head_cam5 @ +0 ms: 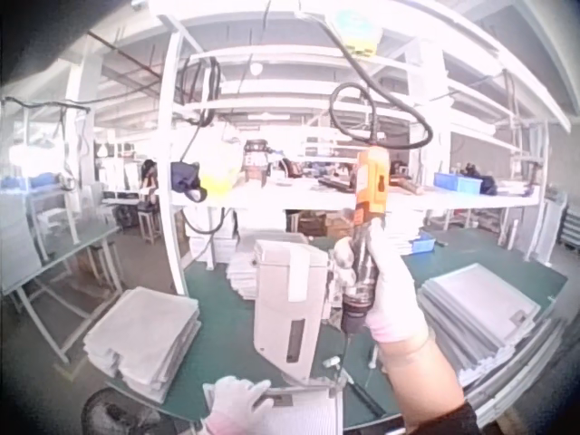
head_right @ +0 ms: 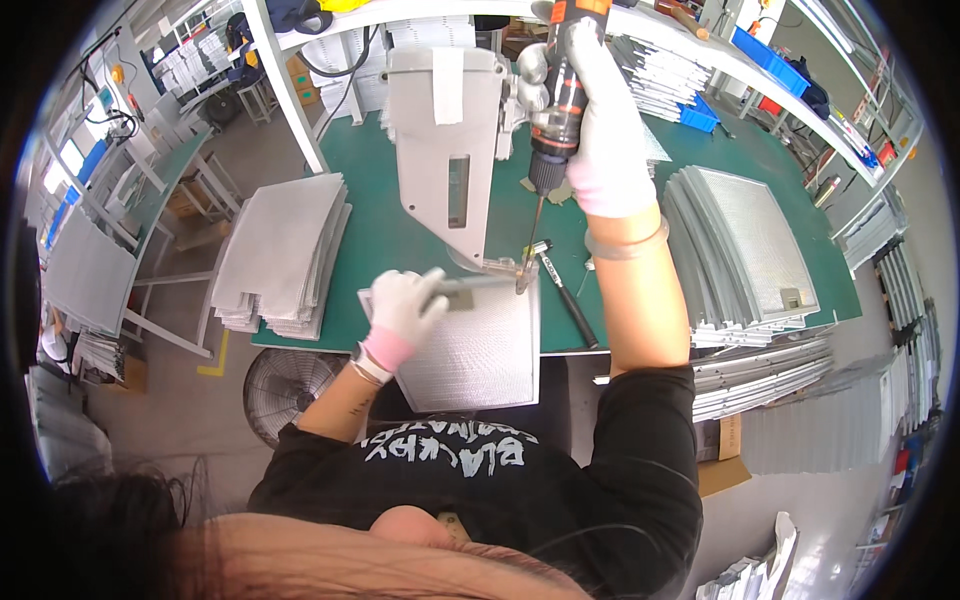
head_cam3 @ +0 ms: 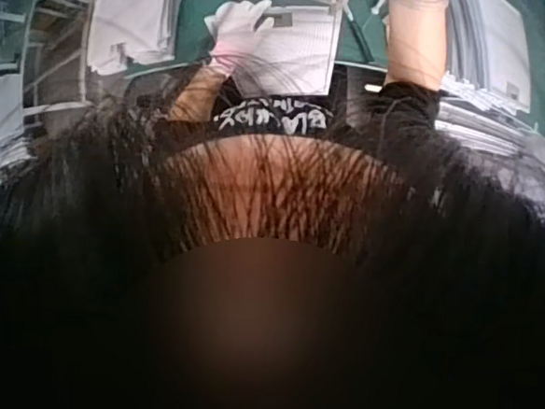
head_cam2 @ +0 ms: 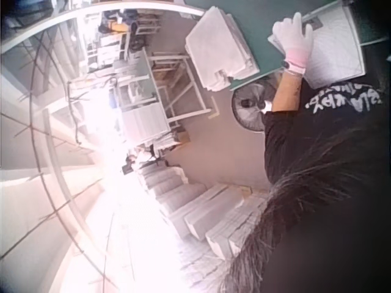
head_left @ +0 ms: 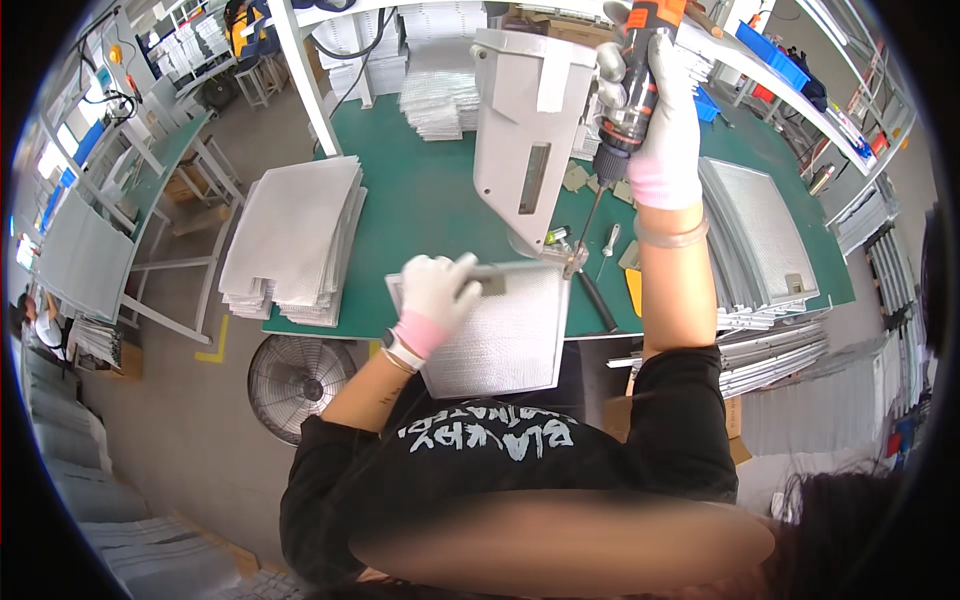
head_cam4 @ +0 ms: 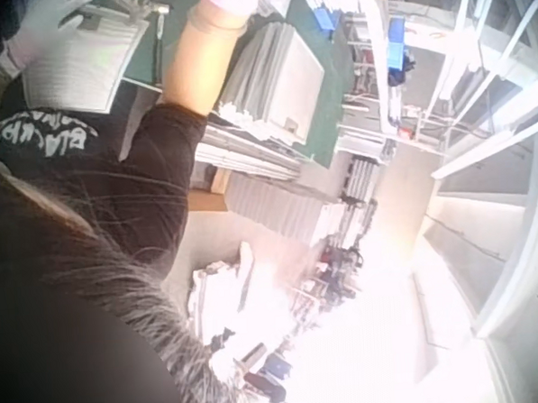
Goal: Assembling a metal mesh filter by attaching a frame and a bracket using a mallet and an electric screwdriver.
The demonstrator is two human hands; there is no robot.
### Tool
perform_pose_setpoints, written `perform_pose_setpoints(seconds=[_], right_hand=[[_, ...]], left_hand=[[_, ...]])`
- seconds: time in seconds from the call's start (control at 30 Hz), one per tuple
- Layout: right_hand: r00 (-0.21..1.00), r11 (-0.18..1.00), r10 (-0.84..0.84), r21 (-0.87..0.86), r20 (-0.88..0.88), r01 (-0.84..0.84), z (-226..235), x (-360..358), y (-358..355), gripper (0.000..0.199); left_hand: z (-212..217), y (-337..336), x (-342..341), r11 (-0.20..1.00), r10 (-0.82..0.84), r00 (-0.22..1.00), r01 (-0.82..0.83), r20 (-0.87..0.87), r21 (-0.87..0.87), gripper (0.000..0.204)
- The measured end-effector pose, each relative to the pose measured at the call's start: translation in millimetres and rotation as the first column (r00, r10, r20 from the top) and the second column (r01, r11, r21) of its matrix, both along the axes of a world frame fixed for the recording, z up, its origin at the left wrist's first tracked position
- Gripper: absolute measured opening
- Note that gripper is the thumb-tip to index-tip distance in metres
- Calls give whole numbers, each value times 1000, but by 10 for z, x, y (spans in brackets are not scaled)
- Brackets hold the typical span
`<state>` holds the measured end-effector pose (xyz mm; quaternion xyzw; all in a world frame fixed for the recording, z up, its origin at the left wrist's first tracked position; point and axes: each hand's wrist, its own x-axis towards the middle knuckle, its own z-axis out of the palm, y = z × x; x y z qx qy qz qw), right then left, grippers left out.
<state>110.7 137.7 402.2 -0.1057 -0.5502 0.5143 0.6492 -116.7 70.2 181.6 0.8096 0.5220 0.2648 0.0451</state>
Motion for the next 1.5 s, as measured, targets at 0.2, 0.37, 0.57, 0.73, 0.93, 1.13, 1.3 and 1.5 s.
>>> perform_pose_setpoints(seconds=[0.2,0.37,0.57,0.73,0.93,1.13,1.3,1.5], right_hand=[[993,994,-97,-43,59,100,-306,-145,-264,55],[998,996,59,-64,-27,-61,-674,-228,-326,61],[999,997,5,-73,-41,-8,-785,-250,-368,66],[998,998,-8,-63,-63,4,-781,-278,-397,66],[997,992,65,-102,-31,-68,-899,-313,-499,59],[998,991,62,-119,-29,-65,-1191,-353,-514,60],[994,983,97,-151,-51,-103,-1224,-314,-549,61],[989,973,143,-178,-38,-148,-1228,-306,-586,64]], left_hand=[[116,-408,439,964,-53,995,29,84,264,24],[129,-550,461,967,-36,995,12,89,256,26],[60,-557,459,955,-88,977,28,193,295,25],[110,-572,460,954,-80,982,25,171,299,25],[68,-517,444,943,-115,975,47,191,328,18],[-20,-529,434,950,-120,985,78,123,303,23],[33,-557,421,974,-117,987,92,111,207,25],[-45,-601,450,977,-126,962,79,241,196,25]])
